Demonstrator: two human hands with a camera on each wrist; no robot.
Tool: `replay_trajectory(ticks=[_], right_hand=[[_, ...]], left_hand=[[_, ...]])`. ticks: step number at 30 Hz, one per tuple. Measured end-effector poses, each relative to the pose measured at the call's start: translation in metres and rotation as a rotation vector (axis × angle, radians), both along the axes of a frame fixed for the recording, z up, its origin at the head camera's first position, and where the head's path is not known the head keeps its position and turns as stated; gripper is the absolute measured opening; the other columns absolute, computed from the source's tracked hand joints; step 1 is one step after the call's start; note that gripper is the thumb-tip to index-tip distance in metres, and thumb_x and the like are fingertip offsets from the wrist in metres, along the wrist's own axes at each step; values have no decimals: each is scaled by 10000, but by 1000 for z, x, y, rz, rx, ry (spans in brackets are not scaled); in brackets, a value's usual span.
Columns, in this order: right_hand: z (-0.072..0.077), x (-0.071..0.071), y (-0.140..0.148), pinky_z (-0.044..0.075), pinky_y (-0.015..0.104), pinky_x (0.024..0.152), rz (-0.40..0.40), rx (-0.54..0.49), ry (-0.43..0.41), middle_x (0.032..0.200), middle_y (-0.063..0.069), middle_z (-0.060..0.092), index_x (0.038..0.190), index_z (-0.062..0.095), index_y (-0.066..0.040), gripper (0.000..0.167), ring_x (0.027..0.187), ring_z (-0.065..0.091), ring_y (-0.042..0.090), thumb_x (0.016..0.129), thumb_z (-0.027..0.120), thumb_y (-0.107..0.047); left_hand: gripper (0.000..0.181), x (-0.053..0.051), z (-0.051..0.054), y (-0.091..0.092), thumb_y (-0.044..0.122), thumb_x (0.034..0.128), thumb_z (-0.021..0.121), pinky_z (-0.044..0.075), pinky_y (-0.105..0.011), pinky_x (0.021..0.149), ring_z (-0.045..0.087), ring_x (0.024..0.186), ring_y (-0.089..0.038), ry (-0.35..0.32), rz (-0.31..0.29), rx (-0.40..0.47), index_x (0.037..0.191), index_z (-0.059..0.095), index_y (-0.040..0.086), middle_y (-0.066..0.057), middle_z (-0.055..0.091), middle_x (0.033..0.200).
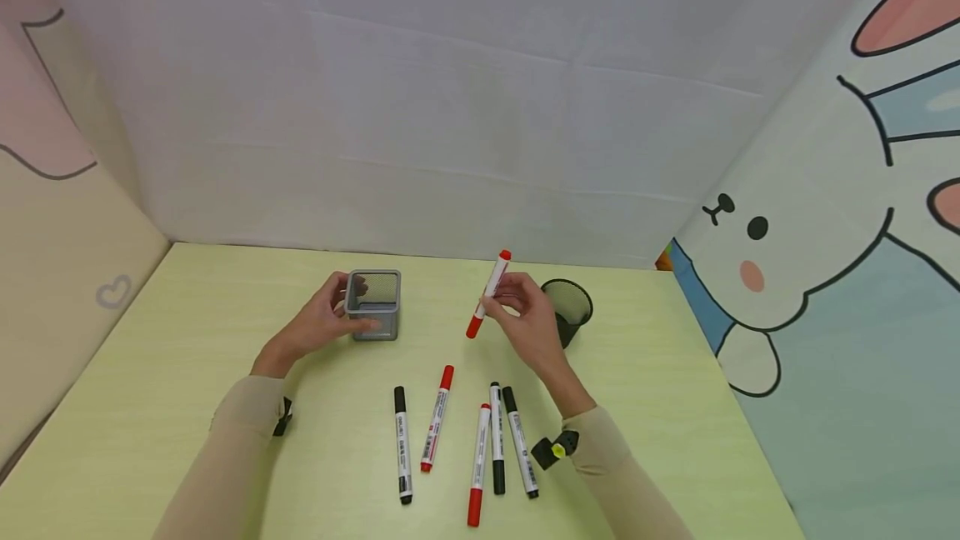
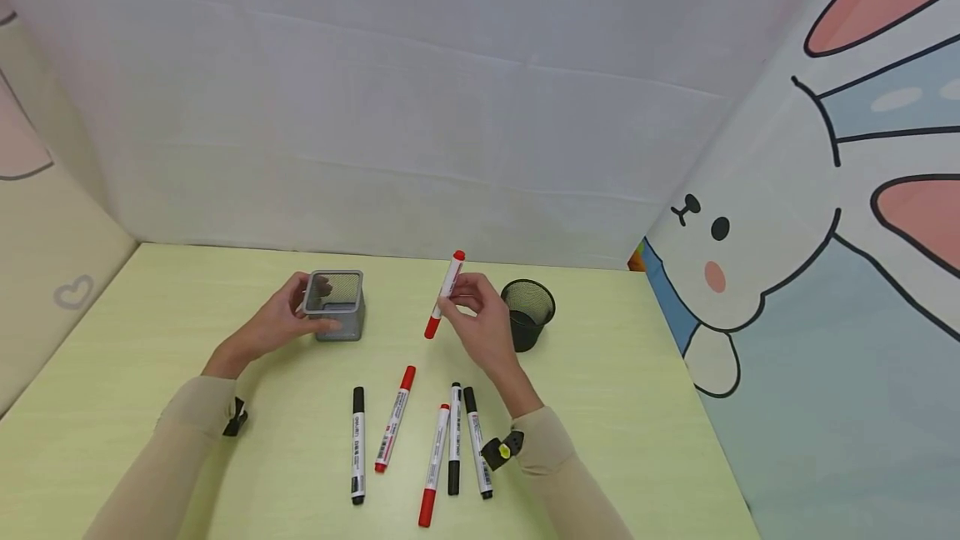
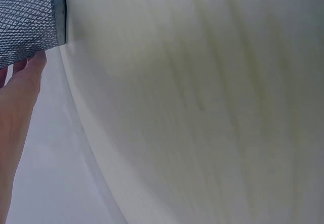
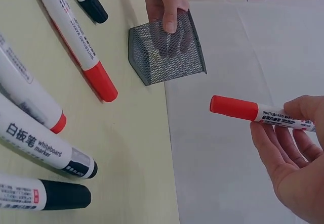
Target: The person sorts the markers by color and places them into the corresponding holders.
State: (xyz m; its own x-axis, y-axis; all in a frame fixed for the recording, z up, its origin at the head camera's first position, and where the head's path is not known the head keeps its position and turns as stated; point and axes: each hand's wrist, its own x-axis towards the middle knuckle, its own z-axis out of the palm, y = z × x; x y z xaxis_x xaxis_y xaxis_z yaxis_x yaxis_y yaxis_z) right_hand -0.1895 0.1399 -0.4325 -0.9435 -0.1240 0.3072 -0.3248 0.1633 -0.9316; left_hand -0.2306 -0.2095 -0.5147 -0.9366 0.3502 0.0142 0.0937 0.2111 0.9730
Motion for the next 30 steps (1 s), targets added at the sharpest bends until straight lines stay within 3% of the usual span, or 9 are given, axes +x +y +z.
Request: replay_trajectory(ticks=[5,12,16,20,24,30], right_hand=[[1,-6,-10,575,259,874,3,-25,5,1114,212,670,1202,603,34,296,990,690,294,936,729,5],[5,-13,-25,579,296,889,18,-58,-11,1115,204,673,1195,596,28,290,996,689,315,937,726,8],[7,-16,-33,576,309,906,18,-43,-26,1128,167,675,1207,596,3,299,1018,687,280,942,732,-20],[6,-19,-42,579,330,911,30,-26,-27,1150,170,673,1229,592,1,312,1050,686,288,955,731,-55],[6,-23,-51,577,340,918,36,-8,-19,1166,183,667,1242,587,12,322,1062,689,311,963,725,-71],[6,-28,-64,566,307,932,49,-8,-30,1172,146,667,1246,587,-16,326,1072,686,265,957,729,-65]], left_hand=[[747,-1,1,1,112,854,855,406,-287,1081,395,1422,-391,4,-3,-2,1397,350,18,-240,414,1491],[752,-2,3,1,111,852,857,401,-155,994,412,1399,-391,8,-3,-8,1395,348,4,-239,419,1485],[754,-2,3,0,117,853,857,403,-149,990,414,1397,-390,6,0,-17,1397,346,6,-237,420,1487],[752,-2,4,-1,110,858,851,397,-324,1103,407,1408,-389,1,2,-21,1400,340,6,-232,422,1488],[757,-1,5,-1,115,857,853,314,-535,1163,402,1414,-388,0,5,-23,1400,337,4,-226,428,1487],[765,-1,5,-1,134,852,862,296,-573,1168,403,1412,-398,-3,13,-39,1390,334,0,-235,427,1484]])
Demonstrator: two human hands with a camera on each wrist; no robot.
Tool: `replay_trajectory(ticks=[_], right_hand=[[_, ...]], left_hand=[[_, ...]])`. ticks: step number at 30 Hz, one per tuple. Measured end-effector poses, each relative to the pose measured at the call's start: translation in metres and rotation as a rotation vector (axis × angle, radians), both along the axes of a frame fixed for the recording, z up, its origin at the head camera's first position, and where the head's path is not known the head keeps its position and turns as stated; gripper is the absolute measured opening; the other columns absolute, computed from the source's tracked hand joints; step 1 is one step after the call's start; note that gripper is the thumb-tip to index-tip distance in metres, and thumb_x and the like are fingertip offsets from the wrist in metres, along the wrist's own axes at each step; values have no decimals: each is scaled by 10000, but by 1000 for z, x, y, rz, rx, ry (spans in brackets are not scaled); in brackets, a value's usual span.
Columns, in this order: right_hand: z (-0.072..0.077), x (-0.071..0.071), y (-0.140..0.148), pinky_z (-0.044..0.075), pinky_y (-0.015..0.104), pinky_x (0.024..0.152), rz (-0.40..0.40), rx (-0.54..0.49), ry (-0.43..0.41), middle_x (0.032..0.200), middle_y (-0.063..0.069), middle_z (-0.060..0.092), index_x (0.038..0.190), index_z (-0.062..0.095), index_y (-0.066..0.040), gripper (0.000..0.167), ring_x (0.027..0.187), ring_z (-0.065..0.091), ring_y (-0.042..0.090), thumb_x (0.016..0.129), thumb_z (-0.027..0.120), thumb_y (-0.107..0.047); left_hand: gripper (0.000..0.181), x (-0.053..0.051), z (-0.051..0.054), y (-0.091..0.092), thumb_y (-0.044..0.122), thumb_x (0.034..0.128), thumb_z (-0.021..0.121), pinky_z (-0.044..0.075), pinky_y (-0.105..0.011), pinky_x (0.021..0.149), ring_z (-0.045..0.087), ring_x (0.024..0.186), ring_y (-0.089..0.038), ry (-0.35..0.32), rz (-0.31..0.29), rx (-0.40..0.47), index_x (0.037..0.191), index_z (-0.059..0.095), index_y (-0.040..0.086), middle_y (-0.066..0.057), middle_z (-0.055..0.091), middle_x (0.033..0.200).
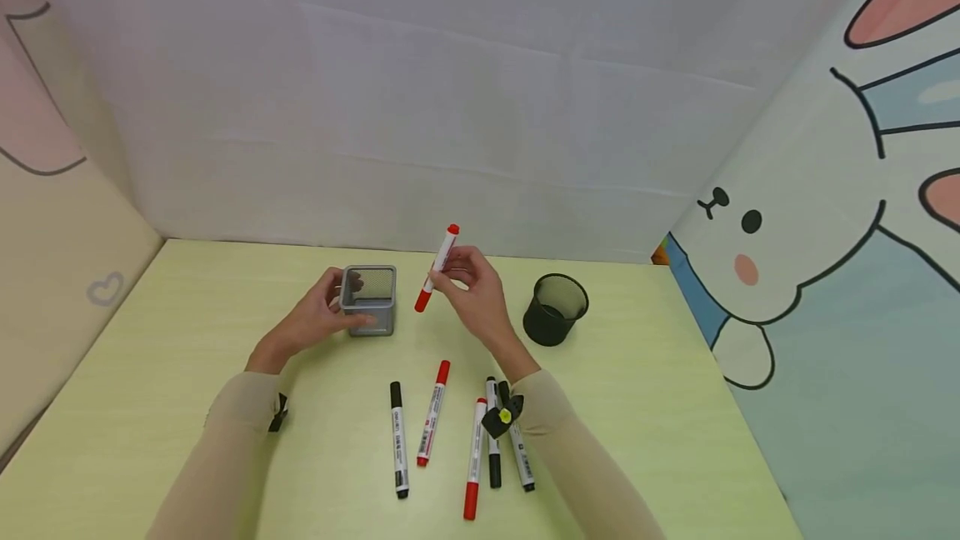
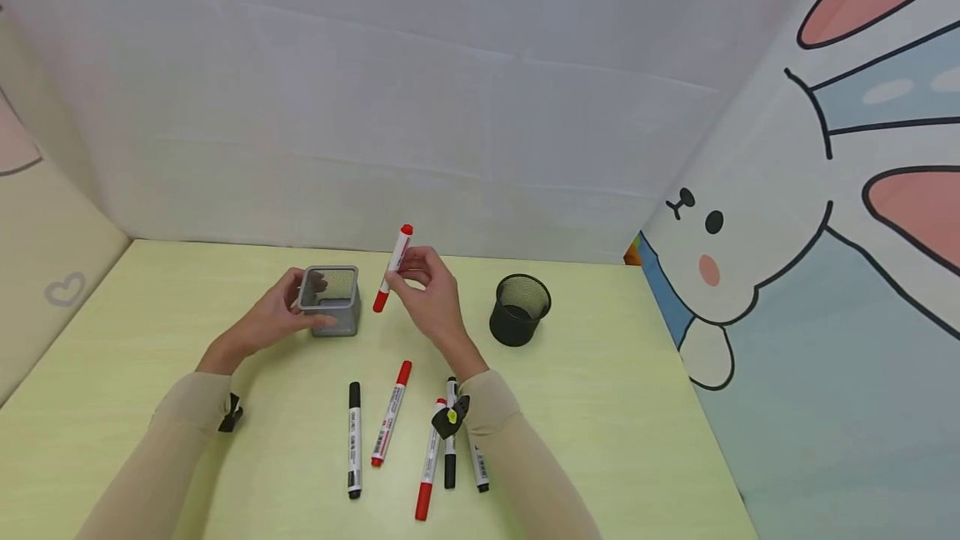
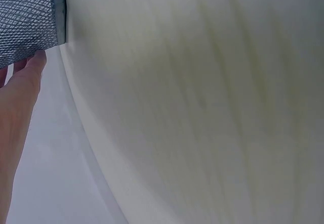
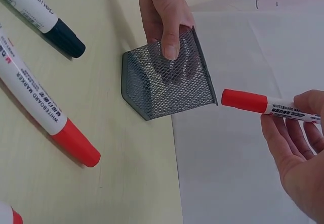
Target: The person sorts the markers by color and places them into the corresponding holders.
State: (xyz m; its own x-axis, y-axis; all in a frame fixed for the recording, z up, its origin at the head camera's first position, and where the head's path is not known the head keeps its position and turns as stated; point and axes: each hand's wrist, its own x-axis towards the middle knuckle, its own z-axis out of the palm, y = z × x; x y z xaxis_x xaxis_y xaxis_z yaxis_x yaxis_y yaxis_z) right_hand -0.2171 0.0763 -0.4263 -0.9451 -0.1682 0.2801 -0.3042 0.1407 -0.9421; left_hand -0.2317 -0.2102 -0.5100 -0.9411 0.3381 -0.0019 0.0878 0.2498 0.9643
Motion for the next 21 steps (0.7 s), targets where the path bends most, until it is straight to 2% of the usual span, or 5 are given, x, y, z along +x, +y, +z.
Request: replay_trajectory(ticks=[4,11,21], right_hand=[[2,-3,-8,563,300,936,16,-1,9,1173,144,665,1247,584,-9,323,1074,687,254,958,722,-52],[4,-7,-22,561,356,956,45,-24,16,1176,159,665,1248,582,4,321,1087,680,253,959,715,-36],[-1,-13,-44,562,294,930,67,-65,-5,1178,149,670,1250,585,-9,324,1093,678,237,963,721,-71]], left_hand=[[769,0,0,1,130,851,861,308,-560,1168,400,1415,-400,0,2,-2,1393,330,0,-235,425,1481],[771,-1,-2,0,138,848,865,311,-579,1161,397,1422,-399,0,4,2,1390,332,8,-220,427,1485],[750,-1,-4,0,124,851,861,295,-559,1174,384,1437,-397,9,8,19,1379,341,0,-221,430,1483]])
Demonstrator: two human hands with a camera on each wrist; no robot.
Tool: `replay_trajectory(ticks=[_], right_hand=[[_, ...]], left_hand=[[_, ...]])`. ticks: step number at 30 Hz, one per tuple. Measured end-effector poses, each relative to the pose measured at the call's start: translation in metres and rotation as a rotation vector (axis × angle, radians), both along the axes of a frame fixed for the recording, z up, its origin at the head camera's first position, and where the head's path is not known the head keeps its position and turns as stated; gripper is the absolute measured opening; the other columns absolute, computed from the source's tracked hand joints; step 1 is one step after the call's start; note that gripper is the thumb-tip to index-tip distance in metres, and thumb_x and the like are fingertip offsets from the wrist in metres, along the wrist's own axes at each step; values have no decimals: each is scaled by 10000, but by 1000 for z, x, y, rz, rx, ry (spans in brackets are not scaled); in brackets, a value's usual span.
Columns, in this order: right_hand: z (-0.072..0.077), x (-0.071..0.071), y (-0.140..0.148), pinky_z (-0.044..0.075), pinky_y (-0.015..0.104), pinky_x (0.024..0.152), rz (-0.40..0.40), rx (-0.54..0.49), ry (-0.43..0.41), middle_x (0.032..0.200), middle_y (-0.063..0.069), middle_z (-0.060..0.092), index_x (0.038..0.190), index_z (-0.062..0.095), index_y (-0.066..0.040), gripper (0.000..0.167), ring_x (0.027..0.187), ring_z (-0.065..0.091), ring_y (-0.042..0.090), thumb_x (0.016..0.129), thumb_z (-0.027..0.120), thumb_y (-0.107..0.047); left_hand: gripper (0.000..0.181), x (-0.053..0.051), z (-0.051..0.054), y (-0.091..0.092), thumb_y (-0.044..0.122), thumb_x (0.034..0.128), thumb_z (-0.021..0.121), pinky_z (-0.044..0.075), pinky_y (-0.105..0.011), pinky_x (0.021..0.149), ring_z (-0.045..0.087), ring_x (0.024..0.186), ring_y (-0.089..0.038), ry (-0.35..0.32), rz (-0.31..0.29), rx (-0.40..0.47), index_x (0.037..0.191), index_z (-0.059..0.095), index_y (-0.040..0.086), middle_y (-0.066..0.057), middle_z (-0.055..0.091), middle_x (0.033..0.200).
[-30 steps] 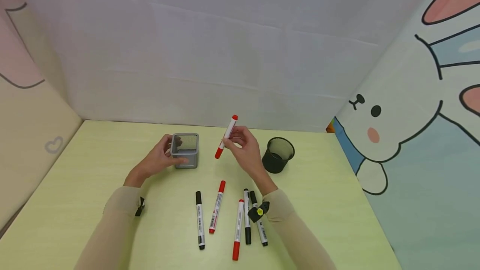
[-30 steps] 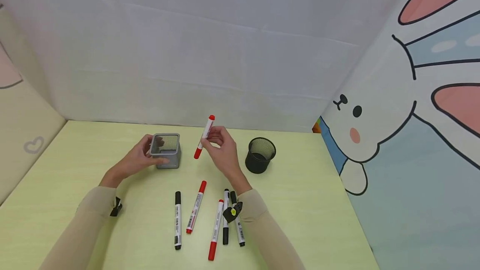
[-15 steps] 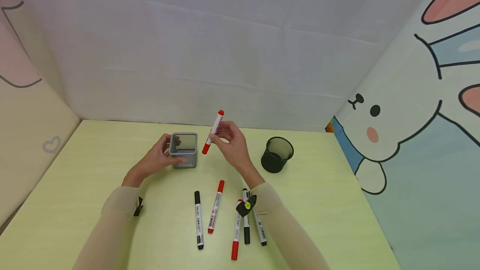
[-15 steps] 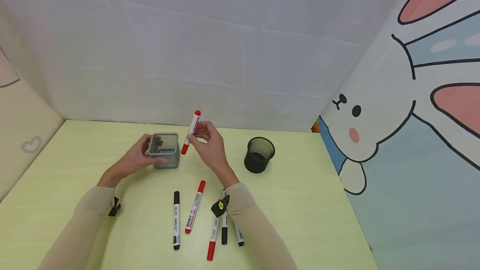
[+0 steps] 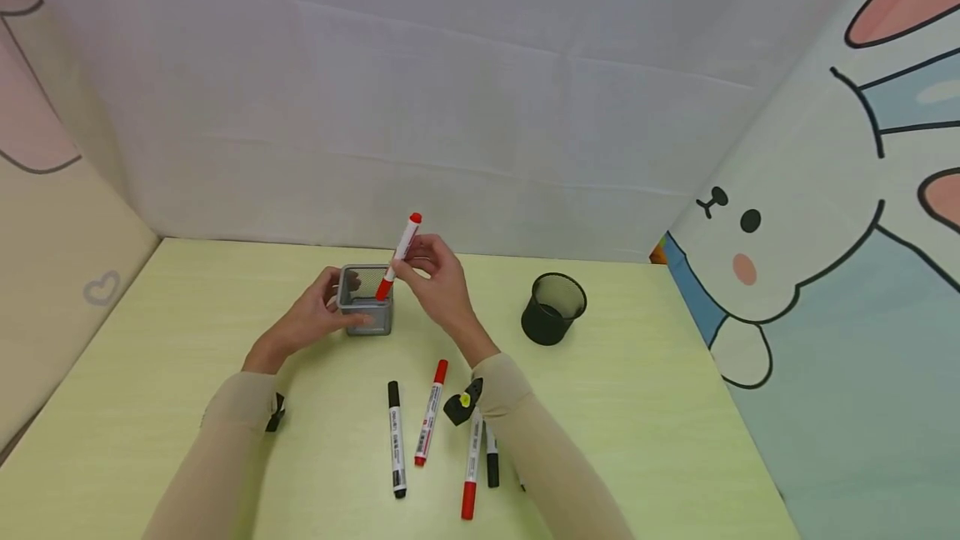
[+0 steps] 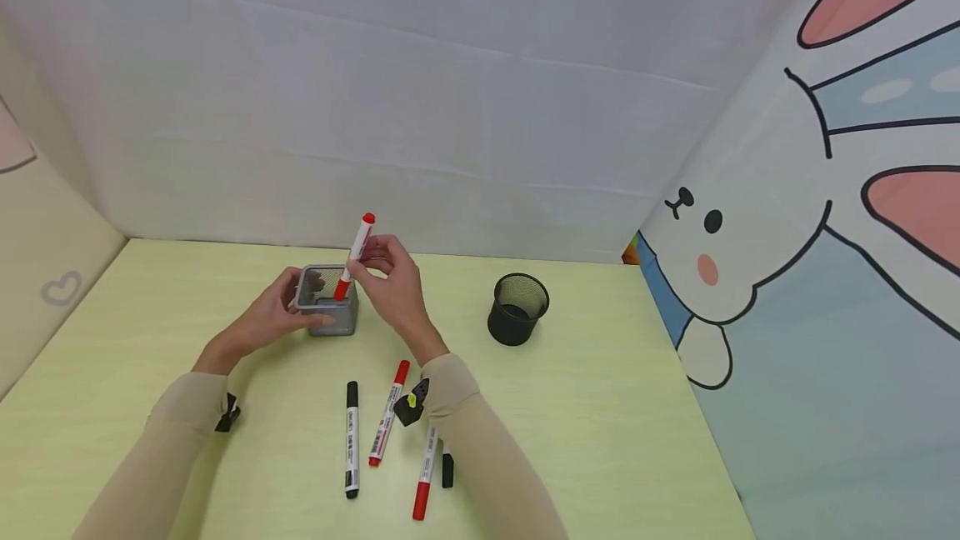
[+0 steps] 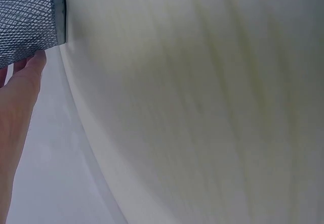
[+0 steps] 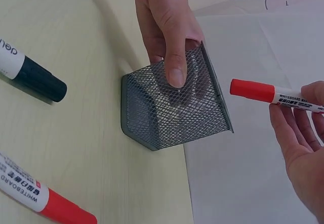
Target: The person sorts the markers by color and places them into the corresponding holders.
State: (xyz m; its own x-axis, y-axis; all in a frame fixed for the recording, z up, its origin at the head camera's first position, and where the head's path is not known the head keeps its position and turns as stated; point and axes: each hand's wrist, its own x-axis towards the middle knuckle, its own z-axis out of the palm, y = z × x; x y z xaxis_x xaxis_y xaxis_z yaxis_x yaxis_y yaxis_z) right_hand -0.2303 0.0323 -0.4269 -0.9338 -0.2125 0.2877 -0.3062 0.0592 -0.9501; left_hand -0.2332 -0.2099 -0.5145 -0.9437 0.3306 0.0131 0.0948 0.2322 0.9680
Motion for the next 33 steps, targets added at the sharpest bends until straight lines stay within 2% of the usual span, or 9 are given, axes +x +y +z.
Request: replay_trajectory(ticks=[4,7,12,15,21,29,31,33], right_hand=[[-3,-1,-8,565,310,929,19,8,-7,1182,156,672,1257,587,-12,334,1105,675,264,963,727,-86],[-5,-1,-13,570,305,914,31,13,-9,1179,150,669,1257,584,-13,328,1101,674,257,966,721,-81],[-10,0,-21,575,270,881,55,34,-6,1155,93,664,1240,585,-42,300,1068,676,161,970,712,-72],[-12,-1,-27,572,253,873,69,66,7,1137,64,666,1238,584,-54,293,1052,669,109,973,709,-69],[-14,-1,-37,554,207,879,98,163,48,1110,60,668,1238,575,-57,281,1041,654,92,983,691,-54],[-17,-2,-45,523,165,913,233,315,131,1135,73,641,1234,540,-45,249,1071,629,122,1007,639,-23],[-17,-3,-46,512,150,915,252,369,161,1135,75,638,1230,540,-45,235,1074,632,127,1014,628,-24],[-18,-3,-47,506,143,917,265,426,190,1141,76,640,1233,545,-40,225,1081,635,130,1021,617,-29]], left_hand=[[753,0,0,0,121,855,857,309,-565,1170,407,1412,-396,-3,2,-2,1382,333,0,-220,431,1460],[756,0,0,0,136,860,855,352,-522,1162,442,1375,-376,1,1,-14,1388,330,8,-207,437,1434],[744,1,1,2,142,866,850,428,-256,1068,468,1319,-328,5,-10,-15,1393,337,27,-176,441,1394],[727,2,2,3,144,868,848,418,-173,1017,468,1304,-298,8,-11,-11,1384,346,39,-141,445,1375],[675,1,2,3,111,876,836,435,-184,1011,479,1279,-276,31,-23,14,1347,358,41,-114,451,1346],[652,2,2,0,80,897,807,451,-199,995,455,1319,-284,31,-38,60,1370,359,67,-103,423,1407],[695,3,2,0,93,904,803,435,-254,1053,417,1368,-300,24,-37,48,1422,340,81,-101,397,1467],[750,4,2,-1,108,912,798,406,-365,1121,366,1423,-328,19,-37,32,1479,307,95,-109,361,1528]])
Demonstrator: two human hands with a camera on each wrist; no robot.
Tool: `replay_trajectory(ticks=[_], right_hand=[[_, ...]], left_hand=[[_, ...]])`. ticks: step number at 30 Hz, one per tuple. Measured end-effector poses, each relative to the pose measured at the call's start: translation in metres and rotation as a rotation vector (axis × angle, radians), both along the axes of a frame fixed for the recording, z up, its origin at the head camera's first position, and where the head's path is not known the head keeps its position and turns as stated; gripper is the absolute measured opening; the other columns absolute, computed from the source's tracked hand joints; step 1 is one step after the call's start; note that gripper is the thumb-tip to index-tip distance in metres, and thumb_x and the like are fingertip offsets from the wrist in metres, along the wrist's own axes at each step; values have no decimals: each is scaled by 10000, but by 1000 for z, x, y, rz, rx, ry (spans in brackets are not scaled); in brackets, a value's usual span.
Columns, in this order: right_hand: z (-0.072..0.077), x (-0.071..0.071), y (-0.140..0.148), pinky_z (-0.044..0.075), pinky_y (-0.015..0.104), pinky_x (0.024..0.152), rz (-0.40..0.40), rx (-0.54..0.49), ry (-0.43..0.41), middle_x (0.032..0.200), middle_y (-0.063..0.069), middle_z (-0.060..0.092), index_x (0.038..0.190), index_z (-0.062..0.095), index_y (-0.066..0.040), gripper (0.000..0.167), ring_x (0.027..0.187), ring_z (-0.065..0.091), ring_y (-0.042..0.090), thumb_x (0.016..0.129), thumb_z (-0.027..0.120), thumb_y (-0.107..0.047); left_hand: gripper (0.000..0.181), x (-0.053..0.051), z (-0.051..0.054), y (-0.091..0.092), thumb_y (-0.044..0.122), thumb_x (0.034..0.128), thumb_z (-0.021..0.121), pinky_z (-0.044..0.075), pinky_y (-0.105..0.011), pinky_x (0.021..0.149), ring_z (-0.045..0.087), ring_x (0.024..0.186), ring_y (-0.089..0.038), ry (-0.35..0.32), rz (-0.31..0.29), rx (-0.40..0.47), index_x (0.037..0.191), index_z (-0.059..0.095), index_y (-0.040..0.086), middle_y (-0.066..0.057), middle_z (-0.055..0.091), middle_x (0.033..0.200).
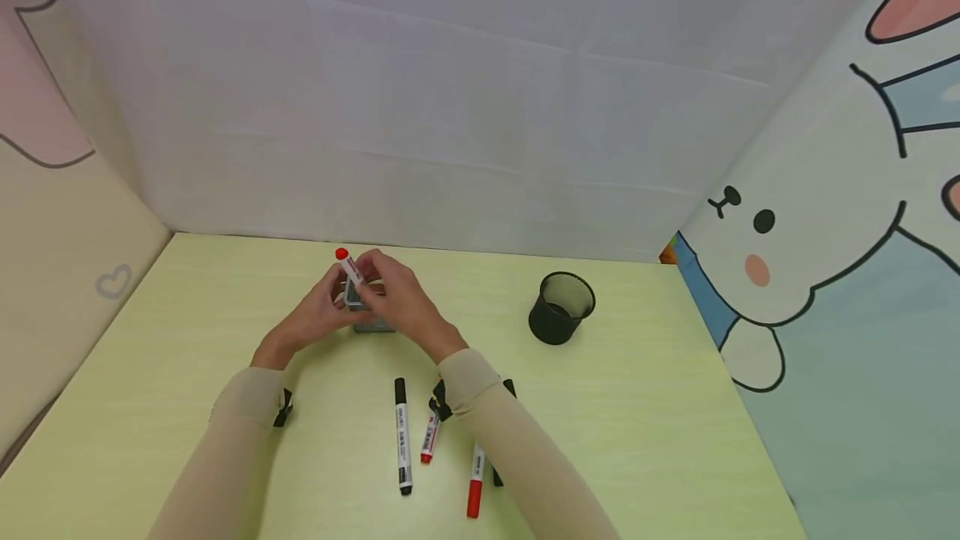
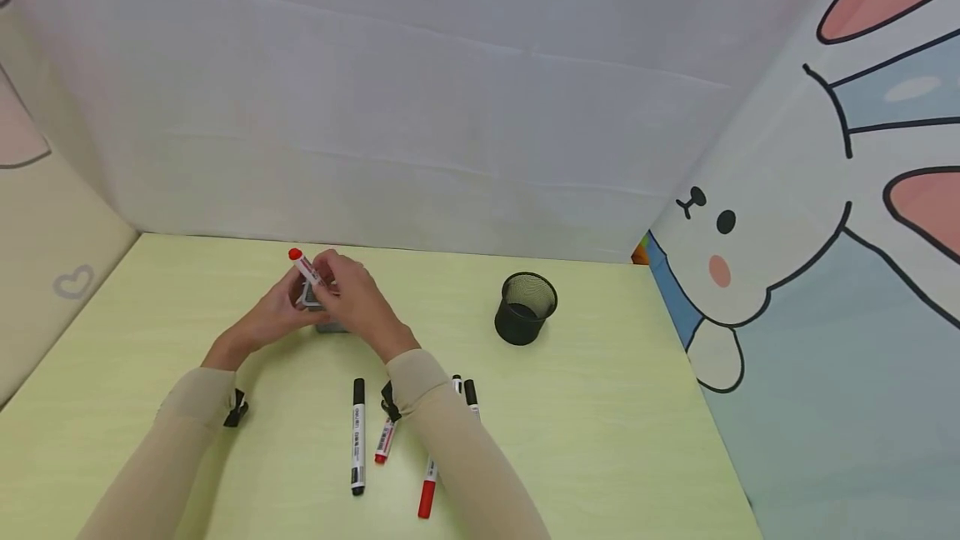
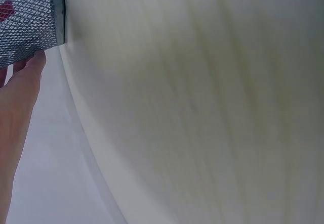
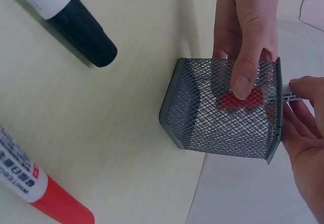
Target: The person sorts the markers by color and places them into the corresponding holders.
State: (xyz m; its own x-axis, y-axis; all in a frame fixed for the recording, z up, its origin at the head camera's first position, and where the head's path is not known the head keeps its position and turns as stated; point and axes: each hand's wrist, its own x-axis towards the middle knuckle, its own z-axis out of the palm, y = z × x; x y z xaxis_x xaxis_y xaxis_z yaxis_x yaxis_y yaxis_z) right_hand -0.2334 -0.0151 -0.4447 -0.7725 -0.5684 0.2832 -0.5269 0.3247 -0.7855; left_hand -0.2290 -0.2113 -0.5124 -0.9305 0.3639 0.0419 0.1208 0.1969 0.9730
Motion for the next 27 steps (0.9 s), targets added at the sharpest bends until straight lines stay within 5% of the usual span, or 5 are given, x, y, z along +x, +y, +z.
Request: replay_trajectory(ticks=[5,13,22,27], right_hand=[[0,-1,-1,493,146,921,2,136,73,1163,48,657,1253,567,-57,224,1087,629,106,1034,611,-67],[7,-3,-4,439,125,847,18,280,98,1143,9,662,1265,577,-85,227,1022,598,68,1041,610,-101],[15,-4,-3,454,147,827,80,366,79,1141,12,671,1263,582,-84,206,957,593,75,1058,579,-108],[16,-5,-2,418,152,735,128,386,71,996,-1,632,1153,588,-70,97,832,538,88,1075,537,-97]], left_hand=[[818,0,0,0,131,935,777,320,-557,1159,279,1496,-365,2,-10,-23,1562,252,113,-125,312,1599],[808,-2,-3,-2,110,948,757,420,-207,1015,319,1474,-354,29,-34,-4,1589,265,105,-99,312,1602],[645,-2,-4,-2,95,945,756,431,-215,1004,381,1411,-296,47,-38,4,1467,377,82,-98,424,1504],[509,-3,-3,-1,48,932,757,431,-226,1009,445,1331,-236,52,-31,9,1341,454,55,-81,505,1380]])
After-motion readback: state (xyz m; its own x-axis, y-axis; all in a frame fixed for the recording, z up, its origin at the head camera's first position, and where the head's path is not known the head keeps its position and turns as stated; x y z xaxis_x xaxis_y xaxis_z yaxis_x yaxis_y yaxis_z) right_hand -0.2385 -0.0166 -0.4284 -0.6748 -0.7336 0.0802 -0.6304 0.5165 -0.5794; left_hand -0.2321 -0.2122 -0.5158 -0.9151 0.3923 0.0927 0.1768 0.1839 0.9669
